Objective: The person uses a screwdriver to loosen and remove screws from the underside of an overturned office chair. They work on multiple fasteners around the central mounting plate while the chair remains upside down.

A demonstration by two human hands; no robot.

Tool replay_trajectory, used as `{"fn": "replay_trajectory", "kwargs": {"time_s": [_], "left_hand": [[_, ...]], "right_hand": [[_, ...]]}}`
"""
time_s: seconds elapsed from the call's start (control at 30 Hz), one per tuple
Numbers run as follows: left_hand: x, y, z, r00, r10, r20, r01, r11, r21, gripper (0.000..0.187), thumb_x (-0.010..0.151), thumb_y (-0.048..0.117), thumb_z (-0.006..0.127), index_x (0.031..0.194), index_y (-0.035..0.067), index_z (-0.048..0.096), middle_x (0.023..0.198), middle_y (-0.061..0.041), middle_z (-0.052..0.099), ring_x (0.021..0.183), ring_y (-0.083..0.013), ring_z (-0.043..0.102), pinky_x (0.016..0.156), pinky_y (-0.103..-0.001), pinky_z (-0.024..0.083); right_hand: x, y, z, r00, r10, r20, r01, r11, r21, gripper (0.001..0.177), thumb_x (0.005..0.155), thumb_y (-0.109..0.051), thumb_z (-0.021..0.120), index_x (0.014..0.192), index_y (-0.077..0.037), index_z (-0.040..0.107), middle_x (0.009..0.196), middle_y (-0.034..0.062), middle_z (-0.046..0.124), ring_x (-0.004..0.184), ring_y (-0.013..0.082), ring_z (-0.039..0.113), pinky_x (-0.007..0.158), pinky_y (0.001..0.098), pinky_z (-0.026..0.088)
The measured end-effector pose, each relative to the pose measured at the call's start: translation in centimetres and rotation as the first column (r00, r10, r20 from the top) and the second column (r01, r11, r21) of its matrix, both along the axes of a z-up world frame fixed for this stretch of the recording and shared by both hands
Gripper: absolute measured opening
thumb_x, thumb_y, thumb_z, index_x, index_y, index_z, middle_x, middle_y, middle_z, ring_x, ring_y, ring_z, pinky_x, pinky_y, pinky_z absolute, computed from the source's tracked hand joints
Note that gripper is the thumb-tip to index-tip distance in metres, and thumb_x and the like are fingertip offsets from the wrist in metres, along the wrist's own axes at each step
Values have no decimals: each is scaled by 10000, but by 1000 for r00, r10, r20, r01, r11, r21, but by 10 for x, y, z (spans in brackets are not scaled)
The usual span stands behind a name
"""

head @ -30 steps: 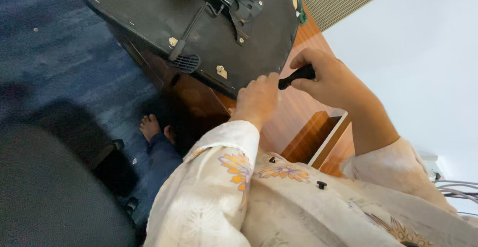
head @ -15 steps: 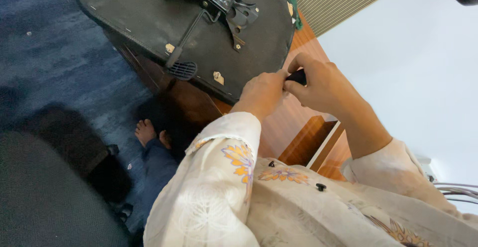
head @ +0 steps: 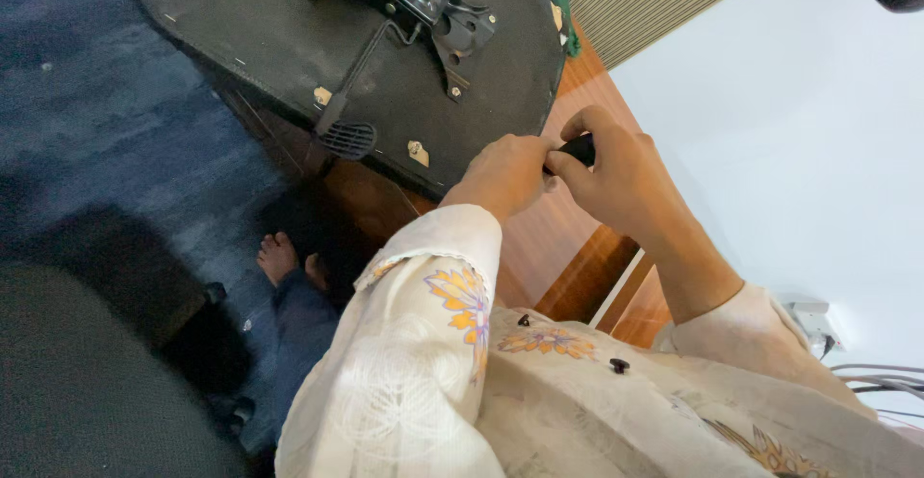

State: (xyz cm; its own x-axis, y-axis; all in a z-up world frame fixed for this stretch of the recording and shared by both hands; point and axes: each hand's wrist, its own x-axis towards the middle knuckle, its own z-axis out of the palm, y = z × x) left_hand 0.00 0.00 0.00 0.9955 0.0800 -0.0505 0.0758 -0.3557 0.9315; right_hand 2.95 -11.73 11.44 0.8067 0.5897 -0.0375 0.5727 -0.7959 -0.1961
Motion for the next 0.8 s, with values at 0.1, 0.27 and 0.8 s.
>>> {"fn": "replay_trajectory", "kwargs": {"time_s": [0.1,0.27,0.8], "left_hand": [[4,0,0,999,-24,-32,24,1000,-17,318,882,251,720,1199,265,703,1071,-96,748,1043,-320,702,883,-464,550],[2,-2,-1,1000,-4,-25,3,999,-44,351,877,286,728,1225,272,680,1093,-99,744,1061,-333,694,896,-470,547],[9,-32,-14,993,104,56,-106,994,30,339,904,332,696,1180,156,611,1062,-122,735,1061,-356,684,894,-508,521]], "right_hand": [[-1,-2,-1,1000,5,27,-6,999,31,337,892,-300,750,1073,-31,659,933,202,739,863,356,735,750,426,566],[3,-1,3,1000,-18,-9,18,1000,-6,358,894,-331,742,1064,-30,648,917,197,739,837,336,741,739,420,572],[20,-3,4,997,-75,-21,72,992,-103,431,930,-435,708,981,-11,654,757,185,714,691,318,717,650,411,549]]}}
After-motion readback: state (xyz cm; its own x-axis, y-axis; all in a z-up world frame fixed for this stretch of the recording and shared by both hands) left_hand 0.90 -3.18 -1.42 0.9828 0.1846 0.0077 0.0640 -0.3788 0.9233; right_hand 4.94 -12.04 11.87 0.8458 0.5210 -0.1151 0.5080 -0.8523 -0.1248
